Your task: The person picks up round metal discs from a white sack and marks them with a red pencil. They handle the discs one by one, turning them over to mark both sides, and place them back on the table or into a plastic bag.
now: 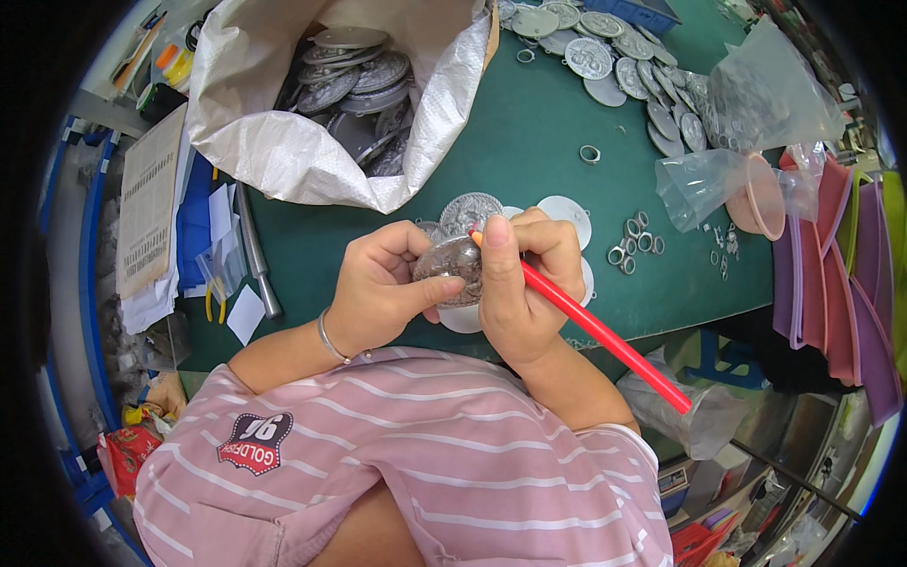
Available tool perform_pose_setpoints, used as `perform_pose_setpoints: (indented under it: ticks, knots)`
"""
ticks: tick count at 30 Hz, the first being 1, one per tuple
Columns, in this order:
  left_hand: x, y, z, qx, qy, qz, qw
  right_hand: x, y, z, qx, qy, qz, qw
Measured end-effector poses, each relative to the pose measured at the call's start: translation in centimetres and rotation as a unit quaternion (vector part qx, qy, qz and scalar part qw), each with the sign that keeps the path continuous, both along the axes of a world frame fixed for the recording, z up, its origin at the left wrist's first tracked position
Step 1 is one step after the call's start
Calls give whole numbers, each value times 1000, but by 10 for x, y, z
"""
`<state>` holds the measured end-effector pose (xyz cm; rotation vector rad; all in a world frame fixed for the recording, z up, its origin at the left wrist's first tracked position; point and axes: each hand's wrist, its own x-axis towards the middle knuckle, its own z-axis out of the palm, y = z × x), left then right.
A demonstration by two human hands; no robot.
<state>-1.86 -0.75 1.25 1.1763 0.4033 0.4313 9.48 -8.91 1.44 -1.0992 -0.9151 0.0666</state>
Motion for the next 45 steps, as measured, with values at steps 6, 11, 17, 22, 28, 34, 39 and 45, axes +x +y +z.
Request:
perform_pose_setpoints:
  ticks: [6, 11, 17, 22, 28, 34, 39, 45]
  knots:
    - [0, -1, 1, 16, 13, 6, 1000, 0, 1, -1, -5, -2, -1, 1000]
    - [-1, -1, 1, 27, 16, 7, 999, 1, 1, -4, -21, -23, -2, 1000]
    - [-3, -1, -4, 45, 17, 2, 999, 1, -1, -4, -27, -6, 20, 999]
    - [-4, -2, -1, 18, 11, 7, 1000, 1, 0, -7, 18, 50, 52, 997]
    - [-3, -1, 0, 18, 7, 10, 1000, -2, 0, -3, -5, 78, 12, 997]
    - [-3, -1, -4, 8, -6, 4, 1000, 3, 1, -5, 68, 123, 55, 989]
    - [-3, 0, -4, -2, -4, 3, 1000, 3, -4, -7, -14, 85, 24, 996]
    - [-1, -1, -4, 28, 4, 23, 999, 1, -2, -7, 55, 21, 31, 998]
